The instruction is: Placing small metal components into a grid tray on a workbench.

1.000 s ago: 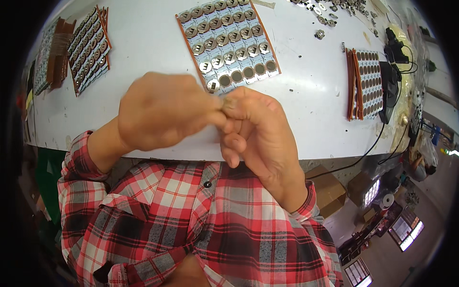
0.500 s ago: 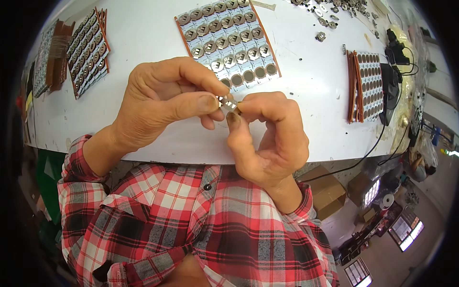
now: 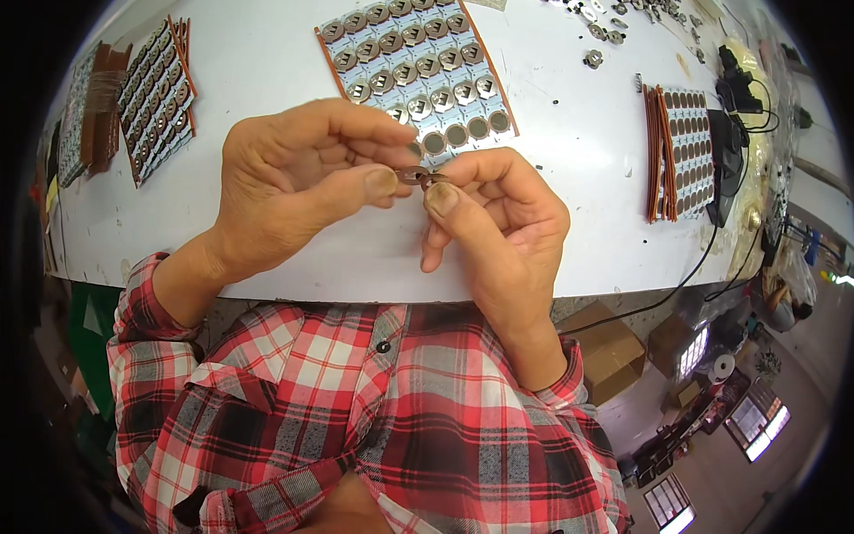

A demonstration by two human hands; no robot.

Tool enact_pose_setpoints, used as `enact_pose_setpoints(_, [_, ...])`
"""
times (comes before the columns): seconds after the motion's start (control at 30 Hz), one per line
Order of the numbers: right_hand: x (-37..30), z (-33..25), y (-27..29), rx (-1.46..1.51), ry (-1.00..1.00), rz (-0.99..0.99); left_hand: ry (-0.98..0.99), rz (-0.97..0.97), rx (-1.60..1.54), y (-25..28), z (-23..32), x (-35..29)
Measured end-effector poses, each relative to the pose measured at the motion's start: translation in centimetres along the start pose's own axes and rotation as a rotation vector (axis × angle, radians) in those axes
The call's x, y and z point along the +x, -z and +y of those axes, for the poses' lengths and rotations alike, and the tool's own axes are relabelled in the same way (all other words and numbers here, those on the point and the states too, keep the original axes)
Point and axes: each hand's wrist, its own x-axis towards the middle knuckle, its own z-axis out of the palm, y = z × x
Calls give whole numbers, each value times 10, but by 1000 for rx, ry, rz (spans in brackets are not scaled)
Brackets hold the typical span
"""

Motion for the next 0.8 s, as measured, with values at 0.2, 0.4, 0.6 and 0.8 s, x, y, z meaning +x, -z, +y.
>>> enact_pose_setpoints(0.2, [0, -2, -4, -24, -116, -15, -96, -119, 284, 3, -3, 1])
enact_pose_setpoints(0.4, [5, -1, 2, 603, -471, -106, -671, -79, 803, 10, -12, 6])
enact_pose_setpoints(0.6, [-12, 3, -14, -158, 97, 12, -1, -103, 241, 7, 6, 3])
enact_pose_setpoints(0.8, [-9, 4, -12, -360, 405, -117, 337, -3, -226, 10, 5, 5])
